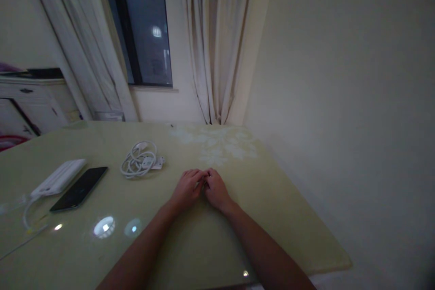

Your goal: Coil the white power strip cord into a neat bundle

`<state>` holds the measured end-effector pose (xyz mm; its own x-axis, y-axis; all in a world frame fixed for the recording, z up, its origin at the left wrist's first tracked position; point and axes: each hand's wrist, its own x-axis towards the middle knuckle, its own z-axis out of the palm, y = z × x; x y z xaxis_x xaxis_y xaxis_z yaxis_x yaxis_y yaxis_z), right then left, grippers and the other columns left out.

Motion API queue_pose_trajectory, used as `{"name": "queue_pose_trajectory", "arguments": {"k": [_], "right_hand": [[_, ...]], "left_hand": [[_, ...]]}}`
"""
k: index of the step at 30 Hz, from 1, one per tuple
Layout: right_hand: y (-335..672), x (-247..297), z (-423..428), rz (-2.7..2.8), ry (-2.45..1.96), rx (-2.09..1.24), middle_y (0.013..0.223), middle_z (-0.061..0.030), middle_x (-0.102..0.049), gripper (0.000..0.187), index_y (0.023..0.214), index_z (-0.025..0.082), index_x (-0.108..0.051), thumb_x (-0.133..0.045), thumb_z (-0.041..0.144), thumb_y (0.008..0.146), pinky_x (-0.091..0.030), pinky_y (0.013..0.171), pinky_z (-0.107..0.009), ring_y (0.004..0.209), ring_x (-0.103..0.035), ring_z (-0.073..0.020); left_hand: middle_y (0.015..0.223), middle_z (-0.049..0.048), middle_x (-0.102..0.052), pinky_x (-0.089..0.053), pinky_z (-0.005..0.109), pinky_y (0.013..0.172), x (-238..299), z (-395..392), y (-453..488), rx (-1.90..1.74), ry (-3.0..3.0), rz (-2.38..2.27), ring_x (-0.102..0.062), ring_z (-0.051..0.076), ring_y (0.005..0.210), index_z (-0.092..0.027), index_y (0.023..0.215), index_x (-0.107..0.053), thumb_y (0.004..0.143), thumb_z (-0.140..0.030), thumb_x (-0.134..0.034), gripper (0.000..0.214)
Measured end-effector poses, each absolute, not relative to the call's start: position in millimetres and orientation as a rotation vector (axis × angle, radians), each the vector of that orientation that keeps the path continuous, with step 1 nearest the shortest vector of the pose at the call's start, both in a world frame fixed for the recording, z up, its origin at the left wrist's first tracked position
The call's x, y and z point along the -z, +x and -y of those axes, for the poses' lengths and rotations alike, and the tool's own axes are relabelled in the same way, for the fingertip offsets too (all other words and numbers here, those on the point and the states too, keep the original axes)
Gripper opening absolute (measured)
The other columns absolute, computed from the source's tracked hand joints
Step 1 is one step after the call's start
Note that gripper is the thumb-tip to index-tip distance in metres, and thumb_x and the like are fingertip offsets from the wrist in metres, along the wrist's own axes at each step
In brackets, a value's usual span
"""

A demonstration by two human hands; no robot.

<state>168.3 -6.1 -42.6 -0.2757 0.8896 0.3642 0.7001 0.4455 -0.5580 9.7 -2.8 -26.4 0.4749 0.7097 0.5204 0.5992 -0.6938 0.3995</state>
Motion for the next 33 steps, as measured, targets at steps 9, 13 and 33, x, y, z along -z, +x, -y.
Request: {"name": "queue_pose_trajectory", "arguments": {"k": [9, 13, 33], "right_hand": [[169.2, 41.2, 6.8, 2.033, -1.273, -0.392, 0.105, -0.0095, -0.064, 0.032, 0.099, 0.015, -0.078, -0.052, 0.0, 0.086, -0.043, 0.096, -0.031, 0.104, -0.055, -0.0202], [168.9, 40.8, 6.9, 2.023, -1.263, -0.402, 0.103, -0.0091, -0.064, 0.031, 0.099, 0.015, -0.078, -0.054, 0.001, 0.086, -0.044, 0.094, -0.03, 0.102, -0.055, -0.0199], [170.0, 44.2, 4.9, 2.015, -1.232, -0.405, 0.103, -0.0085, -0.064, 0.03, 0.095, 0.016, -0.078, -0.055, 0.001, 0.085, -0.043, 0.094, -0.031, 0.102, -0.055, -0.0194]], "left_hand": [[0.11, 0.0076, -0.072, -0.045, 0.039, 0.096, 26.0, 4.0, 8.9, -1.002, 2.56, -1.131, -0.064, 0.022, 0.104, -0.023, 0.119, -0.067, 0.094, -0.013, -0.053, 0.032], [0.11, 0.0076, -0.072, -0.044, 0.039, 0.095, 26.8, 3.3, 9.3, -0.997, 2.558, -1.139, -0.064, 0.022, 0.104, -0.023, 0.119, -0.067, 0.094, -0.013, -0.051, 0.031], [0.104, 0.0074, -0.072, -0.042, 0.039, 0.094, 21.3, 5.8, 10.9, -0.943, 2.556, -1.145, -0.064, 0.022, 0.101, -0.022, 0.118, -0.068, 0.091, -0.014, -0.053, 0.031]]}}
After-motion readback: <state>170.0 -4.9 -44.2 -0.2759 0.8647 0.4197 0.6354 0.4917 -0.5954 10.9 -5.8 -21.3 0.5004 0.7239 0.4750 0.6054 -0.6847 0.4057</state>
